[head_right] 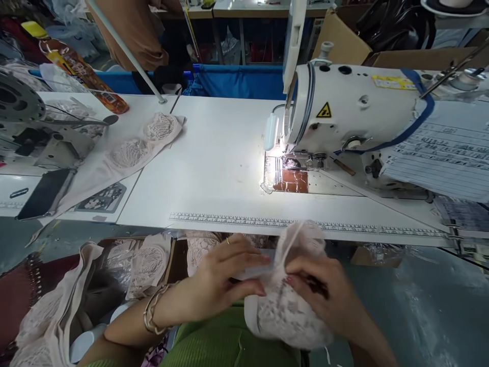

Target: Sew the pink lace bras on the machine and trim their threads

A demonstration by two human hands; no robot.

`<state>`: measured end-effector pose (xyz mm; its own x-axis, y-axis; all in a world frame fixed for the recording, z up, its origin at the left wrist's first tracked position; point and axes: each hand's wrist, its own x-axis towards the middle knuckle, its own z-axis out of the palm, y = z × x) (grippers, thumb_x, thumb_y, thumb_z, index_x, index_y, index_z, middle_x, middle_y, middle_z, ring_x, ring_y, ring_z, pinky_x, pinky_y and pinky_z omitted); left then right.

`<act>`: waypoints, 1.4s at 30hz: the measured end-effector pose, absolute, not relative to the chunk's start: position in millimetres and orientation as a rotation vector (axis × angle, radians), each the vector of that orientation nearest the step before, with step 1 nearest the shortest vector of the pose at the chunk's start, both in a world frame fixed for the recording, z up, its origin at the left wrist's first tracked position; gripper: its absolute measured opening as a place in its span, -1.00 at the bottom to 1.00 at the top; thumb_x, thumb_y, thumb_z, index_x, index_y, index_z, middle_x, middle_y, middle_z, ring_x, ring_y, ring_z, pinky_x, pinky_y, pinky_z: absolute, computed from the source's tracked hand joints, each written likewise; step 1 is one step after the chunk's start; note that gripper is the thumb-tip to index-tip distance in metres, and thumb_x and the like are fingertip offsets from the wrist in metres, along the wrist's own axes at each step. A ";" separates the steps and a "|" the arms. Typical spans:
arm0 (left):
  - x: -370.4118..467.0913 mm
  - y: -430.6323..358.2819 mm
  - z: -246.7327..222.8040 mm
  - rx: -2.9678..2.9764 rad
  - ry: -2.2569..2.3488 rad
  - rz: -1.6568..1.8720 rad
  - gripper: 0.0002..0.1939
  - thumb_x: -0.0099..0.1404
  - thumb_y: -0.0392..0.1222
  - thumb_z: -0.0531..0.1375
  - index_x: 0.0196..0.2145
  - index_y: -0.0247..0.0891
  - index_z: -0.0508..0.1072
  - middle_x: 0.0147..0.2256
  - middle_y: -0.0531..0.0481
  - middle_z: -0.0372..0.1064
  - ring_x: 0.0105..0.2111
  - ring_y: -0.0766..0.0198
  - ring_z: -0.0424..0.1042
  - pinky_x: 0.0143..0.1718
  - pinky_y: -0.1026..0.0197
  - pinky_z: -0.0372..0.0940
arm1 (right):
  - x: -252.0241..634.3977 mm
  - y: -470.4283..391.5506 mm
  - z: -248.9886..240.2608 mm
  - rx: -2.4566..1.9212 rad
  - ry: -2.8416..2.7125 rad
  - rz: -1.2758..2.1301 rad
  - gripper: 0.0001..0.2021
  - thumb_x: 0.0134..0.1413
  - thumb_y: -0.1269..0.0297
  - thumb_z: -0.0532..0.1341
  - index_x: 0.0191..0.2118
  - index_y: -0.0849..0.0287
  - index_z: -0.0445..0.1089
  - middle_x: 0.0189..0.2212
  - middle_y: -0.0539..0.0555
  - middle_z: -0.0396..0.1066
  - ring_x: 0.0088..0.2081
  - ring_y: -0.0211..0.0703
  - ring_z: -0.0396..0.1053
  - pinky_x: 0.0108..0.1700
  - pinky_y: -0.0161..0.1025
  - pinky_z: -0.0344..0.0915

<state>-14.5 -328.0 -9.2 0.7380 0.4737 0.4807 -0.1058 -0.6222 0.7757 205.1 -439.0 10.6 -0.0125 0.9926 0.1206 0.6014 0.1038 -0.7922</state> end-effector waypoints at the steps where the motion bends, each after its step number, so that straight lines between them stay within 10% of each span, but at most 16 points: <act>1: -12.2 -333.6 -16.7 2.124 0.302 0.839 -0.71 0.41 -0.11 0.26 -0.01 -0.35 0.45 -0.19 -0.16 0.51 -0.16 0.16 0.44 -0.13 0.10 0.46 | 196.3 -433.5 4.8 -1.561 -1.706 0.722 -0.75 0.35 0.22 0.19 -0.40 0.07 0.41 -0.70 -0.10 0.23 -0.70 -0.29 0.19 -0.64 -0.31 0.08; 9: -1.7 -337.2 -57.0 2.068 0.411 0.879 -0.88 0.39 -0.24 0.27 -0.14 -0.29 0.47 -0.30 -0.09 0.47 -0.26 0.19 0.45 -0.26 0.20 0.40 | 176.1 -429.6 -24.3 -1.474 -1.826 0.419 -0.85 0.39 0.38 0.14 -0.25 0.11 0.41 -0.57 -0.07 0.36 -0.62 -0.33 0.26 -0.54 -0.36 0.18; 14: -6.3 -332.5 -47.5 1.951 0.467 0.887 -0.93 0.32 -0.36 0.30 -0.25 -0.29 0.47 -0.33 -0.07 0.45 -0.28 0.23 0.41 -0.29 0.25 0.34 | 194.5 -427.0 -25.4 -1.500 -2.022 0.152 -0.84 0.36 0.41 0.17 -0.28 0.15 0.47 -0.07 0.24 0.49 -0.38 -0.20 0.47 -0.42 -0.28 0.28; 22: -25.3 -310.9 -32.2 1.589 0.659 0.953 -0.87 0.23 -0.21 0.42 -0.36 -0.25 0.54 -0.34 -0.04 0.48 -0.29 0.27 0.49 -0.26 0.29 0.39 | 227.1 -428.4 -13.6 -1.334 -1.831 0.754 -0.79 0.40 0.30 0.15 -0.32 0.08 0.42 -0.43 0.06 0.43 -0.48 -0.19 0.40 -0.50 -0.30 0.27; 42: -27.6 -311.7 -54.0 1.566 0.846 1.082 -0.86 0.25 -0.20 0.40 -0.43 -0.23 0.54 -0.41 -0.01 0.43 -0.34 0.25 0.42 -0.33 0.24 0.33 | 216.4 -425.5 -27.3 -1.713 -1.590 0.064 -0.97 0.31 0.29 0.26 -0.19 -0.01 0.46 -0.48 -0.03 0.48 -0.55 -0.19 0.38 -0.49 -0.20 0.30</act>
<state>-27.6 -311.7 -54.0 0.3517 0.9079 0.2280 0.0022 -0.2444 0.9697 216.4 -425.5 -27.3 0.2152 0.8639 0.4554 0.8242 0.0894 -0.5592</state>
